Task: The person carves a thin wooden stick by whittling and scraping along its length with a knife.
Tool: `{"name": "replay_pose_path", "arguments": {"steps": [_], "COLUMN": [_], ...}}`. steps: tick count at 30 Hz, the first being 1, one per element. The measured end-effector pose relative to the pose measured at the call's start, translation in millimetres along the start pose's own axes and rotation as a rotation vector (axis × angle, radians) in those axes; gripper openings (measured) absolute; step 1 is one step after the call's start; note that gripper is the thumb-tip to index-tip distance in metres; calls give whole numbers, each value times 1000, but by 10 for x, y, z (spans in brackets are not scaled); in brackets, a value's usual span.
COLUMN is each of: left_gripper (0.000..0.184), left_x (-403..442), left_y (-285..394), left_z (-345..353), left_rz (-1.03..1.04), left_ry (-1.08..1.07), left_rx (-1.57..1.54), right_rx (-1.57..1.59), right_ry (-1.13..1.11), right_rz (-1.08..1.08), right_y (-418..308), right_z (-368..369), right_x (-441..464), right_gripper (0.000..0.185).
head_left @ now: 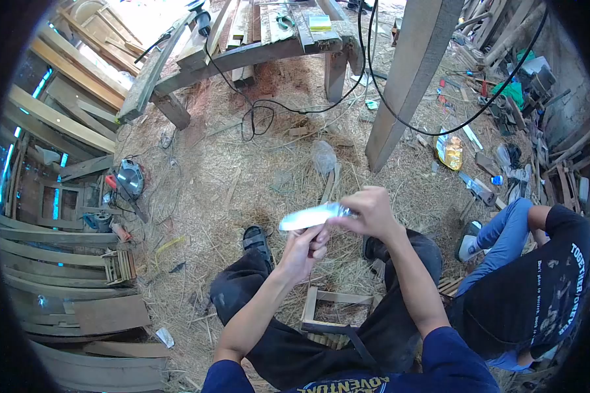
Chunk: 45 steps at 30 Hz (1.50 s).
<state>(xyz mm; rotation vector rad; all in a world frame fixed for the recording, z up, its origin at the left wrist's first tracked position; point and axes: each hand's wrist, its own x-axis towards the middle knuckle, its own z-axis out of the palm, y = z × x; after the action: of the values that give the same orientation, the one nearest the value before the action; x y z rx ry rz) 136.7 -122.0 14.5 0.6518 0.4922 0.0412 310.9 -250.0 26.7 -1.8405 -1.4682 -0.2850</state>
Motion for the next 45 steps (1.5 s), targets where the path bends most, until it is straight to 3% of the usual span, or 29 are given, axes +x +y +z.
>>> {"name": "replay_pose_path", "arguments": {"steps": [1, 3, 6, 9, 12, 15, 16, 19, 30, 33, 36, 40, 43, 45], "left_gripper": [45, 45, 43, 42, 43, 43, 44, 45, 48, 48, 43, 39, 40, 40], "left_x": [-32, -134, -124, -54, -2, 10, -16, -82, -185, -266, -417, -277, -179, -129], "left_y": [-18, -79, -67, 93, 141, 121, 127, 117, 91, 167, 99, 82, 153, 120], "left_z": [-5, -10, -38, -81, -159, -176, -119, -162, -333, -342, -320, -257, -280, -180], "left_rz": [-7, -25, 3, 101, 161, 134, 121, 101, 60, 48, 65, 122, 135, 128], "left_ry": [-31, -103, -46, 71, 152, 128, 139, 24, 14, -2, -122, -26, 50, 18], "left_rx": [36, 109, 52, 41, 74, 90, 20, 40, -33, 18, 230, 33, 262, 304], "right_rx": [-24, -181, -137, 23, 112, 167, 211, 220, 110, 109, 31, -33, 355, 395], "right_ry": [48, 162, 214, 109, -98, -186, -216, -159, -224, -134, 82, 120, 104, -7], "right_rz": [22, 472, 605, 531, 276, 95, 129, 83, -8, -64, 416, 586, 667, 622], "right_y": [71, 299, 354, 134, -122, -271, -324, -331, -336, -315, -74, 39, -239, -334], "right_z": [-26, -254, -458, -251, -3, 284, 333, 328, 345, 402, 242, 62, 184, 181], "right_x": [-12, 8, 42, -90, 50, 89, 92, 132, 166, 216, 306, 261, 128, 159], "right_gripper": [39, 36, 36, 36, 36, 33, 35, 38, 35, 32, 33, 33, 33, 36]}}
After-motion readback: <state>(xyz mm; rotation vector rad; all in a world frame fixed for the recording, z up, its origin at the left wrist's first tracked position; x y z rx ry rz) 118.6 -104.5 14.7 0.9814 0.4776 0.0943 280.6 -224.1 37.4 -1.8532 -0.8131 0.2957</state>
